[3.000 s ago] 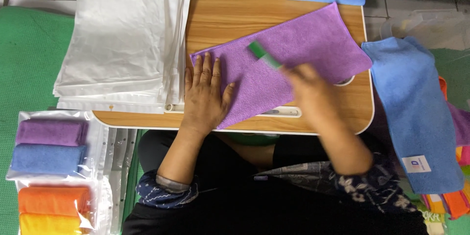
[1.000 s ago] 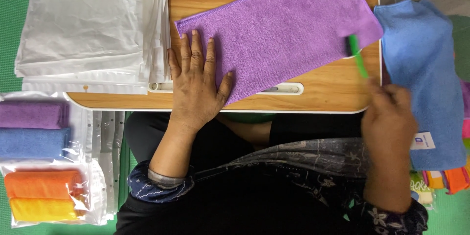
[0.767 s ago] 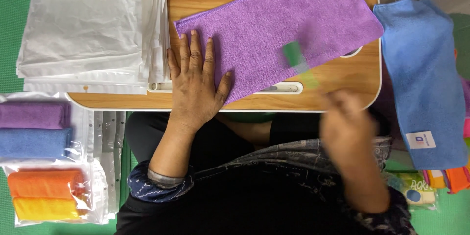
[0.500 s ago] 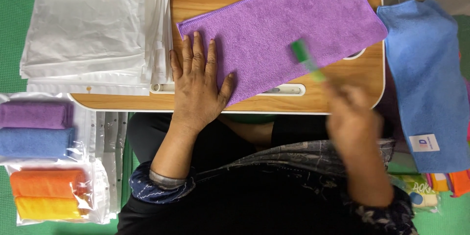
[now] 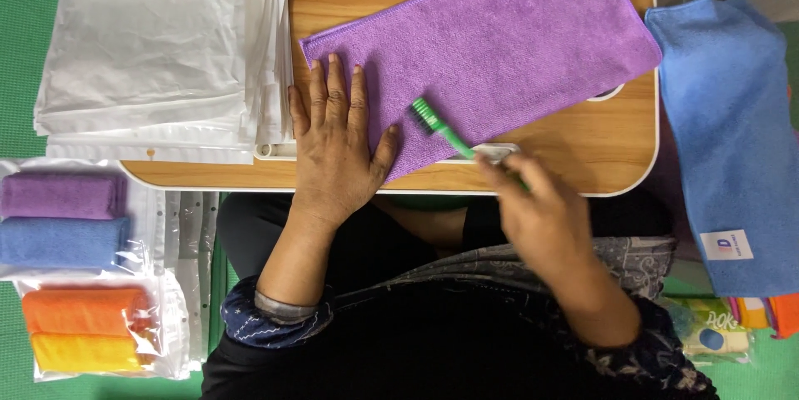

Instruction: The person brushes a purple towel with a green brush, folds it, and places it into a white plastic bag along with a blue towel. The person then repeats the brushing and folding process with a blue towel.

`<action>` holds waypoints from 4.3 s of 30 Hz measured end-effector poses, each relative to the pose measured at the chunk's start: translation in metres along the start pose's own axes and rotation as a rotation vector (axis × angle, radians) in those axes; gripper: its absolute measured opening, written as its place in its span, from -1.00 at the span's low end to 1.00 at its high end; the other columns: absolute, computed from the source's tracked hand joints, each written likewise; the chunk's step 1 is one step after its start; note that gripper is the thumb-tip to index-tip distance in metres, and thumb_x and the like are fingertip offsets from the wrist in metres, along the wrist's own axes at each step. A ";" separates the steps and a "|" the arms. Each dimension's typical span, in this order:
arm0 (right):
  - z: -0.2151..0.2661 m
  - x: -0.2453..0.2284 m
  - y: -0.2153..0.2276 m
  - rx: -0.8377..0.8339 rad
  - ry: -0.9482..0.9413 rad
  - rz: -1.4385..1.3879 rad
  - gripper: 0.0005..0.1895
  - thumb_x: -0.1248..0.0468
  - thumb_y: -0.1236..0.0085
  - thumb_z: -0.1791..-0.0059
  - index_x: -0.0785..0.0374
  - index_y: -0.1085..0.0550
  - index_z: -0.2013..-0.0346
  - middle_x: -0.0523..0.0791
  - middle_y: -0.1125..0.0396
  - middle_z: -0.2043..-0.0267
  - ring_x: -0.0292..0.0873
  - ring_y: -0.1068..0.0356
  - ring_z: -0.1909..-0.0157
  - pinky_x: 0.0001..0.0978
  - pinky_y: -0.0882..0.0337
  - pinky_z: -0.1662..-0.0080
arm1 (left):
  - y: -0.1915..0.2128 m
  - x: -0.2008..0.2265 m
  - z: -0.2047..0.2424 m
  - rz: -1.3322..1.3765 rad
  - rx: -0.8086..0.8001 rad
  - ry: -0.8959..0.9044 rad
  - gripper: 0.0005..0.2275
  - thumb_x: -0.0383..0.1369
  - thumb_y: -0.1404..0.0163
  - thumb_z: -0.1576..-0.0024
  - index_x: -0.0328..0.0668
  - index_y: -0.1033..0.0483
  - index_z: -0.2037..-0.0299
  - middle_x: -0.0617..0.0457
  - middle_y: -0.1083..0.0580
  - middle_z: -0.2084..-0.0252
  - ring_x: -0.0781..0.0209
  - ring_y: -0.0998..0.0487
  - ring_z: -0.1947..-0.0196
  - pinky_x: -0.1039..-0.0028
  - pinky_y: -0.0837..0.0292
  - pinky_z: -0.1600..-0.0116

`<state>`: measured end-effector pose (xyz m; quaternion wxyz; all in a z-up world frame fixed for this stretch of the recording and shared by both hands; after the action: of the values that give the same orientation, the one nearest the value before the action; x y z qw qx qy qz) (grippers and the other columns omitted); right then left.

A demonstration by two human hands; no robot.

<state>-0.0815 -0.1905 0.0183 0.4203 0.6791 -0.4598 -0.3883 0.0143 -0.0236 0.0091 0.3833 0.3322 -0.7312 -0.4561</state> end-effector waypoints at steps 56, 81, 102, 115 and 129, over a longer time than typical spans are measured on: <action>-0.039 0.004 -0.008 -0.077 -0.003 -0.047 -0.54 0.41 0.10 0.19 0.03 -0.28 0.01 -0.09 -0.18 0.18 -0.09 -0.25 0.39 -0.22 -0.28 0.43 | 0.001 0.000 0.000 -0.004 0.026 -0.010 -0.46 -0.08 0.31 -0.06 -0.36 0.02 -0.13 -0.26 0.03 -0.18 -0.14 0.09 -0.20 0.01 0.21 -0.19; -0.059 0.089 -0.016 -0.039 -0.226 -0.114 -0.52 0.50 0.14 0.22 0.13 -0.31 0.03 -0.06 -0.13 0.14 0.02 -0.22 0.09 -0.21 -0.28 0.16 | -0.006 -0.002 -0.001 0.034 0.009 -0.003 -0.44 -0.11 0.28 -0.02 -0.41 -0.01 -0.11 -0.33 0.04 -0.16 -0.20 0.14 -0.19 -0.03 0.36 -0.14; -0.162 0.131 -0.046 -0.275 -0.160 0.058 -0.44 0.55 0.35 0.25 0.19 -0.22 -0.02 -0.03 -0.11 0.03 0.18 -0.17 0.17 0.07 -0.24 0.33 | -0.014 -0.043 -0.065 -0.446 0.142 0.058 -0.94 -0.41 0.19 0.12 -0.06 -0.35 0.55 0.05 -0.32 0.52 0.08 -0.36 0.57 0.36 -0.22 0.36; -0.151 0.160 -0.029 -0.248 -0.285 -0.007 -0.87 0.36 0.25 0.07 0.36 -0.16 0.26 0.16 -0.12 0.24 0.33 -0.17 0.35 0.15 -0.11 0.37 | 0.043 -0.037 -0.062 -0.040 0.025 0.099 -0.92 -0.37 0.26 0.04 -0.12 -0.29 0.50 -0.01 -0.34 0.58 -0.14 -0.36 0.66 0.15 -0.20 0.67; -0.090 0.146 0.035 0.168 -0.037 -0.199 -0.79 0.58 0.29 0.12 0.40 -0.22 0.22 0.13 -0.05 0.24 0.10 -0.09 0.20 -0.14 -0.07 0.12 | 0.105 0.028 0.009 0.150 0.195 -0.285 -0.91 -0.60 0.12 0.15 -0.29 -0.21 0.55 -0.04 -0.20 0.60 -0.01 -0.20 0.60 0.27 -0.07 0.49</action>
<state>0.0304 -0.3184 0.0614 0.3126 0.7471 -0.4286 -0.4005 -0.0212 -0.0058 0.1107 0.2746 0.2445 -0.8415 -0.3959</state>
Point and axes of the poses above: each hand's wrist, its own z-axis away from the middle knuckle, its own y-axis out of the back of the hand, x = y × z, the point moved 6 cm from there along -z, towards the middle knuckle
